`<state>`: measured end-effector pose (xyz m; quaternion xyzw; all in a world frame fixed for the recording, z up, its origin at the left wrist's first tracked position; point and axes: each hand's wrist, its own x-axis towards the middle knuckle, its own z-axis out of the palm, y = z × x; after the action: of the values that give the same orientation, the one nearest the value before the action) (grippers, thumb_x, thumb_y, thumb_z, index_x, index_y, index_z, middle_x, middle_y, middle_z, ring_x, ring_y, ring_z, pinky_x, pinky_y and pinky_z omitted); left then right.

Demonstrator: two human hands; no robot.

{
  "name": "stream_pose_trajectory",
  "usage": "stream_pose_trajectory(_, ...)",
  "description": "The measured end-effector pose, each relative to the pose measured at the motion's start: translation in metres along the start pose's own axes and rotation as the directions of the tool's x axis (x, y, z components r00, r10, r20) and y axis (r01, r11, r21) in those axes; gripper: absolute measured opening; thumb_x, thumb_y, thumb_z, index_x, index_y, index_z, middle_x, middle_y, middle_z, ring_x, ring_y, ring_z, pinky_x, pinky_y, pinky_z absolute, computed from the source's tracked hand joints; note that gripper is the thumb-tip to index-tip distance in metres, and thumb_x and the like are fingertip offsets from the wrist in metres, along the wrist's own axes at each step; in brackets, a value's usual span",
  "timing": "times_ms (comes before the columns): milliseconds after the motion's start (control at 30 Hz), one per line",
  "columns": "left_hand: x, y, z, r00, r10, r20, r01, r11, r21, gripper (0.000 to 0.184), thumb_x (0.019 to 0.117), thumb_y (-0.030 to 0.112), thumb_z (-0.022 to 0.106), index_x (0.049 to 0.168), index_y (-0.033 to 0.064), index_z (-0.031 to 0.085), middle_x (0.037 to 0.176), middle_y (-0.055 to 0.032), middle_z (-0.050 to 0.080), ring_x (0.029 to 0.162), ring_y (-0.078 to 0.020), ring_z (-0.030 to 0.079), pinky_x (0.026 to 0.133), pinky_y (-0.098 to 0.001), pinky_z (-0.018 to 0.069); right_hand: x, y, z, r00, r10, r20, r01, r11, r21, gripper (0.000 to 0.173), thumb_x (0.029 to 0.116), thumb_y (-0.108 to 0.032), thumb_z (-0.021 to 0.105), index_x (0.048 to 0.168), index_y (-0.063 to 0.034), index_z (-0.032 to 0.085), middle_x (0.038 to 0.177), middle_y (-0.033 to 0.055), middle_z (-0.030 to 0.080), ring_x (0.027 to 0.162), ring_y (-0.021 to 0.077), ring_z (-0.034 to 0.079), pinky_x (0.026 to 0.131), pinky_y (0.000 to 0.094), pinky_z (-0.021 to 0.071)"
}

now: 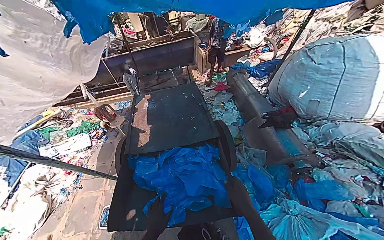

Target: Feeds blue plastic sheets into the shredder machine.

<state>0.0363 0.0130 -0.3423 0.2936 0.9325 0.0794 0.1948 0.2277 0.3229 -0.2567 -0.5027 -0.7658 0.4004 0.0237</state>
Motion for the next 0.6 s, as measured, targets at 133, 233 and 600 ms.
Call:
stream_pose_trajectory(133, 0.009, -0.016, 0.028, 0.992, 0.031, -0.124, -0.028, 0.999, 0.025, 0.082, 0.0914, 0.066, 0.056, 0.159, 0.0214, 0.04, 0.154, -0.0126, 0.052, 0.141, -0.028, 0.05, 0.12, -0.0508, 0.0314, 0.001, 0.003, 0.001, 1.0, -0.006, -0.002, 0.006, 1.0, 0.003, 0.039, 0.1063, -0.032, 0.055, 0.132, -0.0028, 0.06, 0.117, 0.0193, 0.067, 0.107, 0.0343, 0.066, 0.094, 0.0535, 0.0515)
stream_pose_trajectory(233, 0.005, -0.007, 0.011, 1.0, 0.008, -0.015, -0.008, 1.0, 0.019, 0.082, 0.0949, 0.062, 0.055, 0.162, 0.0207, 0.033, 0.159, -0.0137, 0.046, 0.146, -0.0296, 0.044, 0.122, -0.0516, 0.0274, 0.002, 0.004, 0.001, 1.0, -0.012, 0.003, 0.012, 1.0, 0.002, 0.039, 0.1063, -0.032, 0.055, 0.132, -0.0025, 0.06, 0.117, 0.0196, 0.067, 0.107, 0.0344, 0.066, 0.093, 0.0533, 0.0514)
stream_pose_trajectory(600, 0.02, -0.03, 0.05, 0.991, 0.034, -0.133, -0.023, 0.996, 0.082, 0.084, 0.0909, 0.071, 0.052, 0.161, 0.0272, 0.036, 0.155, -0.0075, 0.051, 0.142, -0.0246, 0.049, 0.12, -0.0499, 0.032, 0.003, 0.005, 0.003, 1.0, -0.013, -0.004, 0.013, 1.0, -0.015, 0.039, 0.1059, -0.032, 0.056, 0.131, -0.0028, 0.06, 0.117, 0.0196, 0.067, 0.107, 0.0347, 0.066, 0.093, 0.0538, 0.0516)
